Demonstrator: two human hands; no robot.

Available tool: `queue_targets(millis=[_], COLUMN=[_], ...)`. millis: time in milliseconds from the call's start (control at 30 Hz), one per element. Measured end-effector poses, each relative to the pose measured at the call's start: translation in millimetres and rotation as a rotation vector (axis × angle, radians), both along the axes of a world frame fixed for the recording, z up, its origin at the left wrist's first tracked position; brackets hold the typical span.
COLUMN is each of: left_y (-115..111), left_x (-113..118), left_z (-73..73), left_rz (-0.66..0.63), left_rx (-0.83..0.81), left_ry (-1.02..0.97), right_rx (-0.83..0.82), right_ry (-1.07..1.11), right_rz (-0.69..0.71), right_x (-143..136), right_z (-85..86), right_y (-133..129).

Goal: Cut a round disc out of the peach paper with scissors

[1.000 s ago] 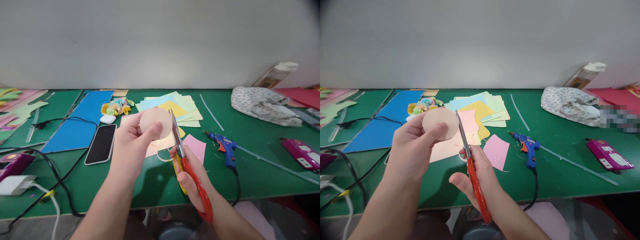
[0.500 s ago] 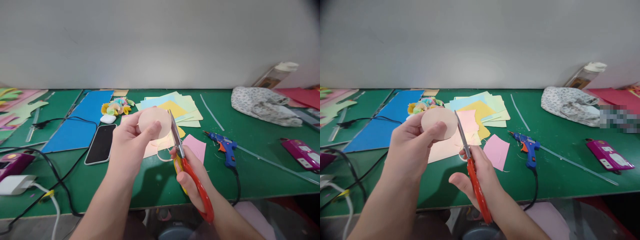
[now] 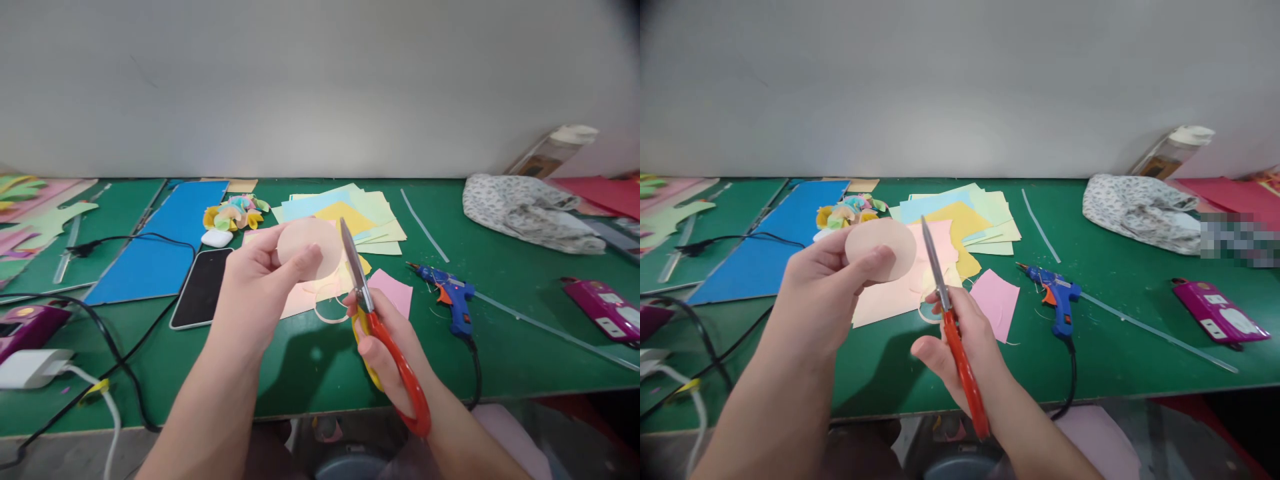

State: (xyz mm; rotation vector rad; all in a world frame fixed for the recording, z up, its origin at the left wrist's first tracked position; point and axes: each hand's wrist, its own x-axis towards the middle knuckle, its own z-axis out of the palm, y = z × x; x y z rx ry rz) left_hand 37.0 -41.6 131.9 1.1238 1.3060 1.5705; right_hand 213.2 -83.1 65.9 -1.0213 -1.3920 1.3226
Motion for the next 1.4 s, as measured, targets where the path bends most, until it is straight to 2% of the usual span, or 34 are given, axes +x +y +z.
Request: queue_targets(millis=[133,300,600,833,1167,1400], left_y=[-0.5,-3.2,-9.9,-8.5,-12.6,-12.1], left_x=[6.6,20.4,31.7,33.6,39.2,40.3], left_z=[-4.5,-5.7,-6.5,-6.5,-6.8,-6.6], left_rz=[0.002,-0.017,0.016,0.049,0.048,0.059], left_rx=[-0.024,-0.032,-0.004,-0.011,0.006,-0.003], left_ry=[-0.038,-0.119,-0.149,-0.124,-0.159,-0.151], right_rx=[-0.019,0.045,0.058,0.022,0.025,0.015], right_ry=[0.128,0.064,0.036,0.015,0.035,0.052], right_rz=[0.010,-0.036,0.012,0.048,0.023,0.025], right_x=[2.0,-0.8,-3.7,-3.6,-4.6,-4.9], right_z=[-4.6,-8.3,-14.4,-7.2,-9.0,-2.4], right_y=[3.6,5.6,5.1,2.4,2.9,-1.4])
